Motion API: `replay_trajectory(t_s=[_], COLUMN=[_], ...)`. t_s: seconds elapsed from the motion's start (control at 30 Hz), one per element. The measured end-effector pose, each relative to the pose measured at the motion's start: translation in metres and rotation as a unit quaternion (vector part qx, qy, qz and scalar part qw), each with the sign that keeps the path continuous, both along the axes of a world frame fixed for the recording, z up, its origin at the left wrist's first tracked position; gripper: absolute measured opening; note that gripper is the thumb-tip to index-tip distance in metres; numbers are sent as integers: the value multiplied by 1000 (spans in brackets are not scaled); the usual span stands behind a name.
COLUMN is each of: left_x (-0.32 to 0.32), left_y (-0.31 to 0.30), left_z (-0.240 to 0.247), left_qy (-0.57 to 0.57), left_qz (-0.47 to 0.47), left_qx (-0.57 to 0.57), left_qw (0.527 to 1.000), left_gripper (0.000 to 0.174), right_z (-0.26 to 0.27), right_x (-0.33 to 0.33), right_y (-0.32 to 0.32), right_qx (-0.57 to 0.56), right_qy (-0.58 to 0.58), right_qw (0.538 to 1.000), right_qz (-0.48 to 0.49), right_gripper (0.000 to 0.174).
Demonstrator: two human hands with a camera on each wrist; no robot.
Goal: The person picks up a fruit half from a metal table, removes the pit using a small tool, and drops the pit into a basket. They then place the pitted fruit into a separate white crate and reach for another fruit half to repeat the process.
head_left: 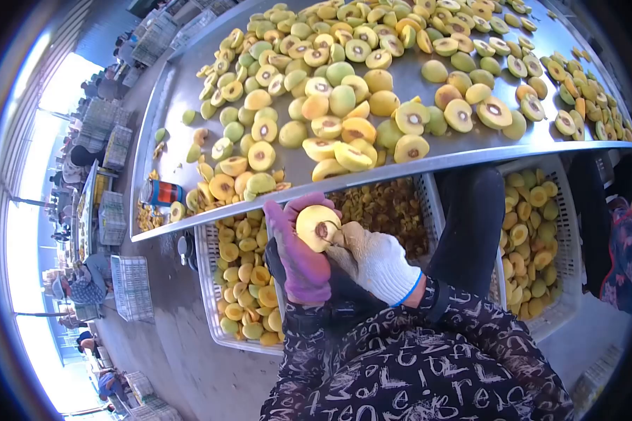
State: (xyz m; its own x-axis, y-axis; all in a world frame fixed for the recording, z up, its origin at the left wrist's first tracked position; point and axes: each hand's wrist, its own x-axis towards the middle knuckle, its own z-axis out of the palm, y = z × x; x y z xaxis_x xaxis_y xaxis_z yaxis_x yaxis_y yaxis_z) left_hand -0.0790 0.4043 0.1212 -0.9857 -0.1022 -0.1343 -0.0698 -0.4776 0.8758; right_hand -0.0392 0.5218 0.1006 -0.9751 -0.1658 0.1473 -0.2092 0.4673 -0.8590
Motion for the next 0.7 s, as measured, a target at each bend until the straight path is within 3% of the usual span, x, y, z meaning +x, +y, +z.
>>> replay_trajectory(t_s=[0.03, 0.1, 0.23, 0.3, 0.37, 0.4, 0.47, 0.5, 0.57, 0.6, 0.63, 0.7], left_x=[5, 14, 21, 19, 15, 12, 7, 10, 17, 20, 21, 28], left_y=[4, 8, 8, 0, -12, -18, -24, -23, -13, 8, 13, 15], left_z=[-5, -15, -18, -24, -32, -30, -27, -30, -40, -32, -35, -47], left_qy=[-9, -69, -70, -71, -56, -58, -106, -105, 6, 12, 11, 59], left_qz=[1, 103, 124, 119, 63, 61, -82, -83, 0, 125, 121, 195], left_qx=[1, -65, -63, -53, -195, -196, -193, -191, -7, 10, 9, -246], left_qw=[1000, 990, 988, 989, 977, 977, 972, 973, 1000, 992, 993, 948], left_gripper=[59, 68, 64, 64, 68, 68, 68, 68, 66, 57, 57, 55], right_z=[-5, -10, -9, -4, -7, -8, -15, -14, -7, -1, 1, 5], right_x=[3, 7, 12, 11, 5, 3, 2, -1, -9, -13, -14, -14], right_y=[-2, -4, -11, -12, -10, -10, -8, -8, -3, -1, 2, 8], right_qx=[58, 85, 65, 74, 89, 102, 83, 62, 0, -67, -70, -159], right_qy=[0, 10, -10, -85, -115, -144, -164, -181, -227, -275, -276, -328], right_qw=[998, 996, 998, 993, 988, 982, 980, 978, 971, 957, 957, 916], right_qz=[-10, -3, 12, 27, 53, 73, 77, 82, 72, 60, 56, 171], right_gripper=[29, 30, 30, 33, 34, 36, 37, 39, 41, 43, 43, 42])
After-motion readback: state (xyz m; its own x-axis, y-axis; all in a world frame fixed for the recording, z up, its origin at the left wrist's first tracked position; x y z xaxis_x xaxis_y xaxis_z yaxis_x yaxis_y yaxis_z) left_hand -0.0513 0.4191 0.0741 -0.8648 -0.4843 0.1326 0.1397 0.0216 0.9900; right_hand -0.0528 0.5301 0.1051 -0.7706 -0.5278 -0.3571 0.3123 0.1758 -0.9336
